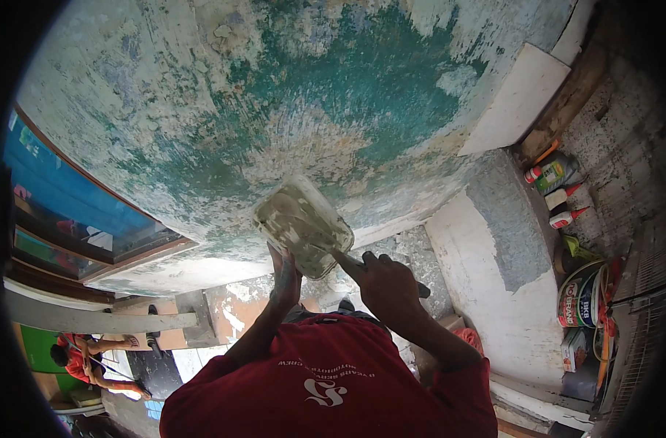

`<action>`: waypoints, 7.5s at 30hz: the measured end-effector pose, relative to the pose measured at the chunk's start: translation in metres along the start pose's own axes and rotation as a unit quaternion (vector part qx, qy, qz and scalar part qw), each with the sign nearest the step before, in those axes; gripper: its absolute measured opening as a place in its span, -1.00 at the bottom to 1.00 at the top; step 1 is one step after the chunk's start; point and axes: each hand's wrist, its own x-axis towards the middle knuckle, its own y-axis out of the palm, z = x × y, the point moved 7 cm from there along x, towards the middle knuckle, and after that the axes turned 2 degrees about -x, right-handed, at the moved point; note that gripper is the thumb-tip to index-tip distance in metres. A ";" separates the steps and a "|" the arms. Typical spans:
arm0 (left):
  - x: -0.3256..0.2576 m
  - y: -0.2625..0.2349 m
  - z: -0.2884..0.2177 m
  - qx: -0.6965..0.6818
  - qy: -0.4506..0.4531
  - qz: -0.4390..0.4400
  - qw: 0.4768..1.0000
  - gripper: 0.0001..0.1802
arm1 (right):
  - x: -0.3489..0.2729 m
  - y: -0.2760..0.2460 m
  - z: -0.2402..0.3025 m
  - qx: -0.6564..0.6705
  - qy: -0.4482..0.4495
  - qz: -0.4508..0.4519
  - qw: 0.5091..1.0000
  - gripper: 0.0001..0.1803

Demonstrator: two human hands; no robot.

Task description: The person applies wall putty or wall patch to a damaged wall using a scraper.

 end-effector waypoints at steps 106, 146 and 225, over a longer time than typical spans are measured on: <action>0.015 -0.029 -0.008 0.074 0.109 -0.090 0.987 -0.31 | 0.070 0.027 0.028 -0.146 -0.022 -0.017 0.989 -0.44; 0.018 -0.003 -0.035 -0.067 0.015 -0.101 0.992 -0.41 | 0.080 0.001 0.004 -0.061 -0.079 -0.101 0.990 -0.34; 0.002 -0.039 0.015 0.062 0.099 -0.046 0.992 -0.23 | 0.038 0.022 0.039 0.029 -0.073 0.116 0.990 -0.16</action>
